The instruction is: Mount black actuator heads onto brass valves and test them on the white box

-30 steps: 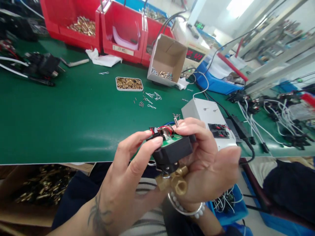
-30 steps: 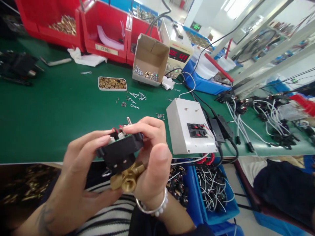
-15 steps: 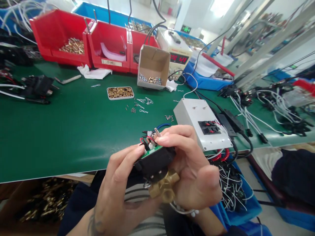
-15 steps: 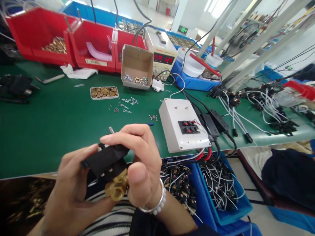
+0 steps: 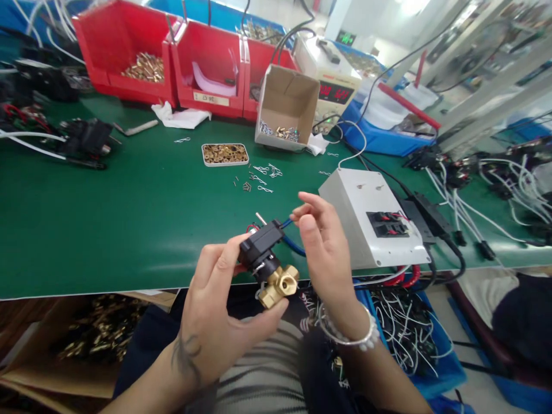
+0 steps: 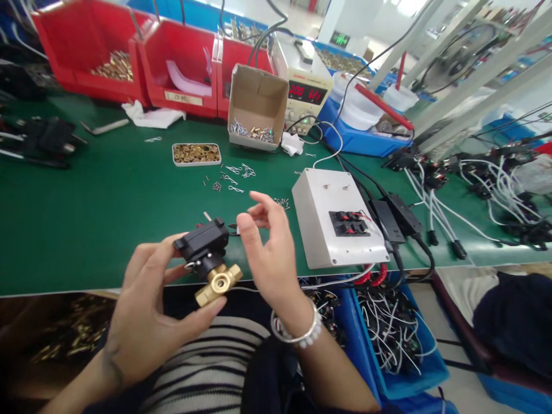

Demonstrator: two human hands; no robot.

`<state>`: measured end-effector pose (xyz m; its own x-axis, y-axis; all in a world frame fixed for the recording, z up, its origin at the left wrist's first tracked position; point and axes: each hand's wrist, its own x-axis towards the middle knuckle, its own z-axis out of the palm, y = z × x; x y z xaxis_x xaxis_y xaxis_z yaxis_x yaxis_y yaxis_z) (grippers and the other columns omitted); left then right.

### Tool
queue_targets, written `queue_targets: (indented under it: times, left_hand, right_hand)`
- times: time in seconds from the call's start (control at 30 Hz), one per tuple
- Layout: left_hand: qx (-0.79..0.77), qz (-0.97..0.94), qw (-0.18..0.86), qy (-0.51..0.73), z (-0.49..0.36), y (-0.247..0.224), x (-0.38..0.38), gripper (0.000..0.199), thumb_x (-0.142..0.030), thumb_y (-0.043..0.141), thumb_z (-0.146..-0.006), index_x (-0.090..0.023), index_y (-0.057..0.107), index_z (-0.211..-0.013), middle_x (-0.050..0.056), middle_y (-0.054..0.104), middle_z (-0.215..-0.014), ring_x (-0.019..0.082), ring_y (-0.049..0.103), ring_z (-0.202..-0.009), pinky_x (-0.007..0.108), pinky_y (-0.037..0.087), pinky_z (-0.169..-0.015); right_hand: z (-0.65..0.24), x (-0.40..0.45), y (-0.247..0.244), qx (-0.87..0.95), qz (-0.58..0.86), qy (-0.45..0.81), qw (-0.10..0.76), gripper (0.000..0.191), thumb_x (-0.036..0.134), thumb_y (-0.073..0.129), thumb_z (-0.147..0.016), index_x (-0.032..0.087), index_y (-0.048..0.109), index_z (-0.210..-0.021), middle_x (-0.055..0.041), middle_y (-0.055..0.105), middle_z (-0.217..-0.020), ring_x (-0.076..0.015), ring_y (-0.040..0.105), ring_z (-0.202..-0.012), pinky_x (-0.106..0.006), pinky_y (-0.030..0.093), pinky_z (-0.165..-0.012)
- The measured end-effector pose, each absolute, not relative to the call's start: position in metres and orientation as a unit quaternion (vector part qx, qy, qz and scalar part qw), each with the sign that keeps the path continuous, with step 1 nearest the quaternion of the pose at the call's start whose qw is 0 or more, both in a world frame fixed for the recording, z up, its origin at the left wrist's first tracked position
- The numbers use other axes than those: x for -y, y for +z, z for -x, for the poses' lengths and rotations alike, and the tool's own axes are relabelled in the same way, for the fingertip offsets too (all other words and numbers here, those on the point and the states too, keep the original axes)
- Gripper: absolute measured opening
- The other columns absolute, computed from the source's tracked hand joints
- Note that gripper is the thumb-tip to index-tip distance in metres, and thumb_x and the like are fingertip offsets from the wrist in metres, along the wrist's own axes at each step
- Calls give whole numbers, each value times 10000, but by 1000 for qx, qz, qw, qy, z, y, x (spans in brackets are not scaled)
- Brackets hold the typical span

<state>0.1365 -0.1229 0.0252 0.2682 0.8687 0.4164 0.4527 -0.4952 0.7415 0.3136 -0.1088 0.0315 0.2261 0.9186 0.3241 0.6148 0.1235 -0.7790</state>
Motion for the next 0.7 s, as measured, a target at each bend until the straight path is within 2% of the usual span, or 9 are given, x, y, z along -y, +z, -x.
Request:
queue_targets:
  times: [0.07,0.17,0.23,0.33,0.4,0.43,0.5,0.57,0.7]
  left_hand:
    - [-451,-753,247,411,-134,19,118,661,-279,736,-792,-213,446,-1382,62,544,-1106,201,645,-946,366,651,-822]
    - [-463,-752,233,407,-134,10,110,662,-308,734,-806,-179,449,-1390,67,534,-1088,197,623,-930,370,641,-829]
    - [-457,-754,225,413,-135,3,107,673,-321,735,-805,-165,447,-1392,68,531,-1076,198,609,-923,364,636,-814]
    - [-449,-756,218,424,-137,-3,105,701,-350,740,-797,-147,443,-1399,75,530,-1072,211,597,-933,379,625,-817]
    - [-450,-757,215,421,-137,-5,104,705,-364,735,-799,-138,444,-1400,81,530,-1074,219,599,-940,390,611,-837]
    - [-451,-759,215,418,-138,-4,104,702,-366,730,-802,-140,443,-1401,80,529,-1073,219,602,-939,389,604,-843]
    - [-449,-761,214,416,-138,-3,103,694,-371,720,-806,-160,438,-1405,69,525,-1059,215,605,-926,378,593,-839]
    - [-445,-764,210,418,-138,-1,101,686,-377,714,-807,-177,438,-1402,58,523,-1037,212,601,-909,370,584,-824]
    - [-445,-769,216,405,-139,1,99,671,-373,716,-797,-174,455,-1382,50,519,-1015,207,585,-878,371,572,-802]
  right_hand:
    - [-336,112,19,626,694,111,338,561,607,512,-964,180,559,-1327,-112,632,-1022,-255,628,-964,-446,544,-899]
    - [-356,124,4,713,679,68,159,460,478,479,-1012,134,614,-1286,-140,647,-963,-287,628,-926,-463,559,-831]
    - [-360,130,0,763,637,31,109,448,415,433,-1035,119,599,-1327,-184,649,-1082,-308,622,-1027,-479,559,-877]
    - [-362,129,2,795,601,-40,72,667,550,451,-1002,84,472,-1479,-269,474,-1441,-391,469,-1331,-568,484,-1040]
    - [-365,123,2,804,590,-56,37,773,636,446,-971,82,445,-1510,-278,407,-1503,-425,407,-1381,-598,451,-1068]
    - [-366,120,2,807,588,-55,20,757,637,439,-973,95,470,-1500,-273,460,-1454,-420,453,-1332,-591,469,-1042]
    - [-369,115,1,805,592,-44,7,663,587,404,-1002,115,552,-1443,-251,597,-1243,-377,569,-1137,-554,527,-928]
    - [-370,112,6,789,613,-2,39,628,572,382,-1010,106,630,-1352,-220,646,-1049,-325,611,-942,-492,559,-791]
    - [-372,111,47,671,649,286,215,683,592,209,-1036,123,681,-1189,-113,650,-794,-191,598,-615,-346,535,-567]
